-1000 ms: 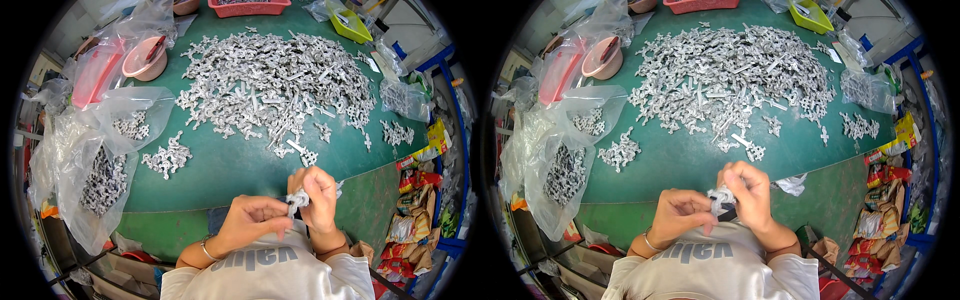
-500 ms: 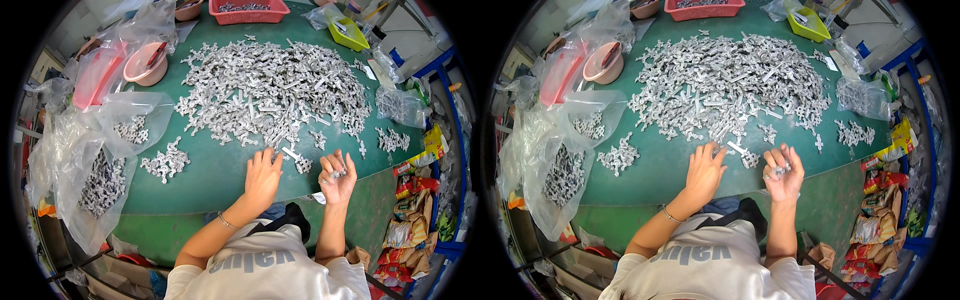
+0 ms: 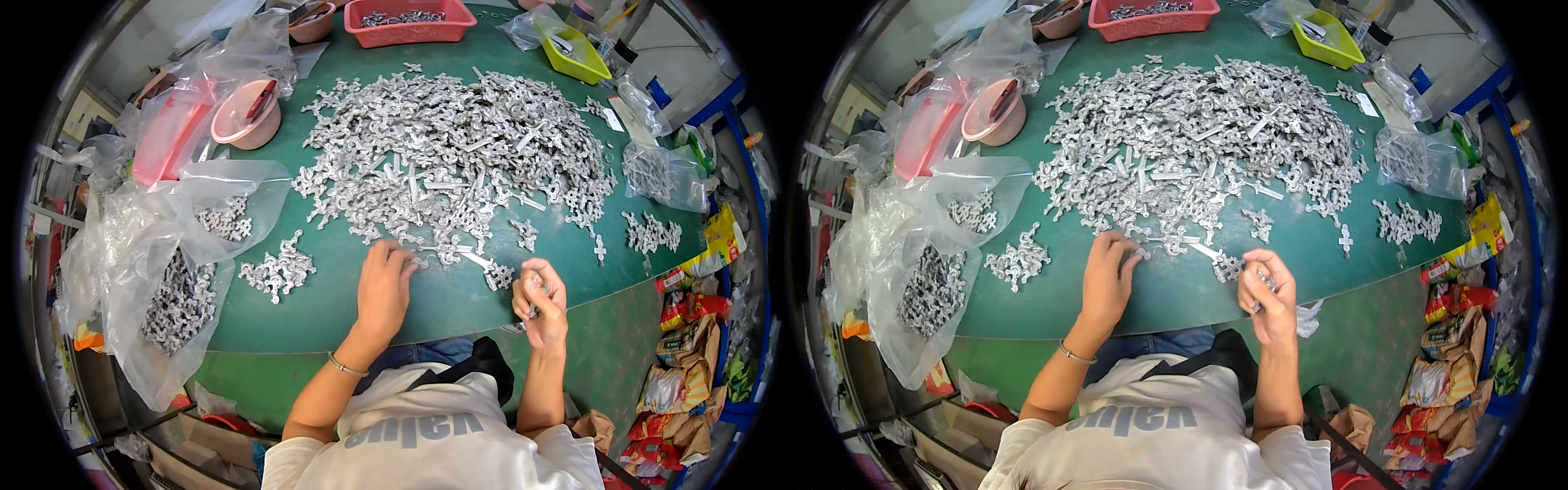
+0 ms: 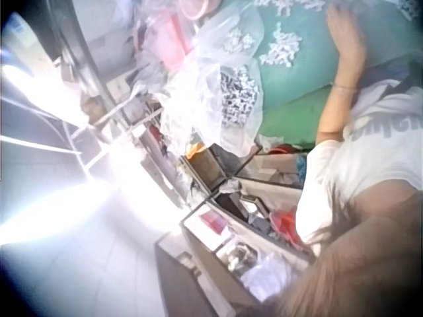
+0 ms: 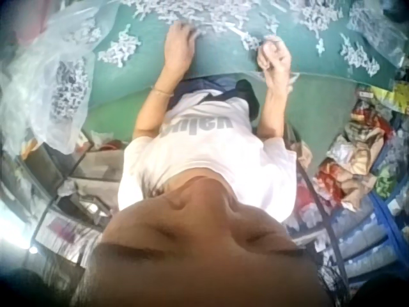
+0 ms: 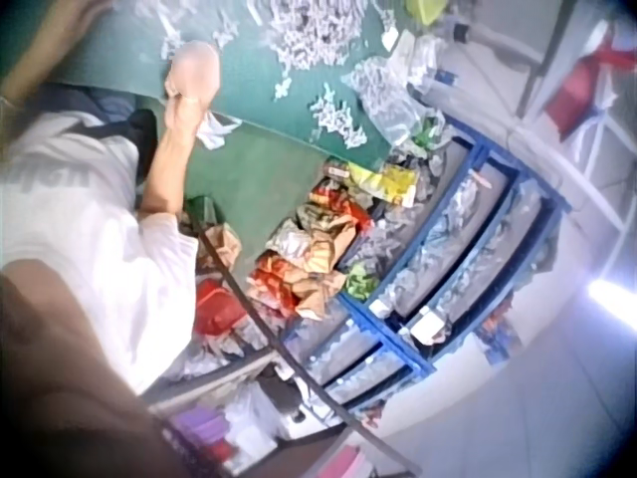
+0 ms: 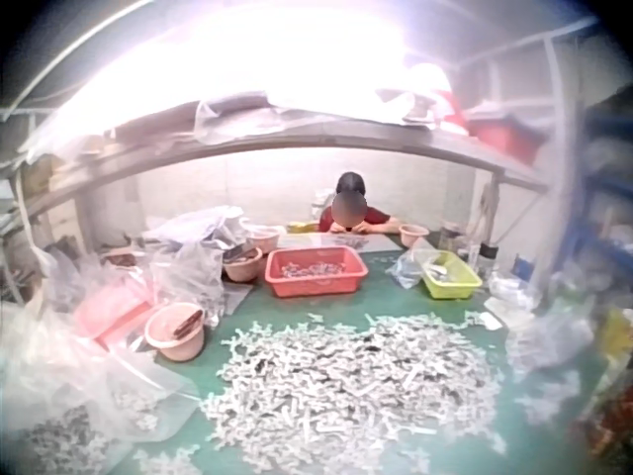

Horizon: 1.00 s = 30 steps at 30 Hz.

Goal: The person sorts small metal crucifix-shaped components by hand on a green workbench and then gathers them into a plastic bag.

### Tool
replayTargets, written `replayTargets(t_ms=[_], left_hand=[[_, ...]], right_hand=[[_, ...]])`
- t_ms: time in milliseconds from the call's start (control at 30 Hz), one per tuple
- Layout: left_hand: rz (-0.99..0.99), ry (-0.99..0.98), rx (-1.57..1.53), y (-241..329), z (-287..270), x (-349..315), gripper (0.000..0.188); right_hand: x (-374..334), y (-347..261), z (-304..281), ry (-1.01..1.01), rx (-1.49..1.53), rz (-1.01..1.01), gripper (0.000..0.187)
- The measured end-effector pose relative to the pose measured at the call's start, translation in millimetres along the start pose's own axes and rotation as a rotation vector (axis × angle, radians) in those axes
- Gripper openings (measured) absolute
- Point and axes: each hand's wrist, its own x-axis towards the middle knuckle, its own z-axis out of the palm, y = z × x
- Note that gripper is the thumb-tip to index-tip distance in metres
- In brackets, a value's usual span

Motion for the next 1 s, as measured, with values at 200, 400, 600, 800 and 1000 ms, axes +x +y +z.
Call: replayTargets(t_ms=[200,400,600,800,1000], left_hand=[[-0.636,-0.37,-1.369,22,-19,-11,0.018],[-0.77,-0.406,-1.619,51,-36,-15,0.017],[-0.679,-0.256,-1.522,68,-44,-20,0.018],[-0.499,-0.184,-1.441,77,-57,-22,0.023],[-0.337,-0.177,-1.295,76,-60,-28,0.026]], right_hand=[[-8,1,43,-0.123,-0.319,-0.033,0.028],[-11,-7,60,-0.232,-0.487,-0.12,0.027],[-17,-8,60,-0.247,-0.492,-0.313,0.03],[-23,-14,65,-0.203,-0.569,-0.386,0.023],[-24,-15,66,-0.232,-0.527,-0.384,0.02]])
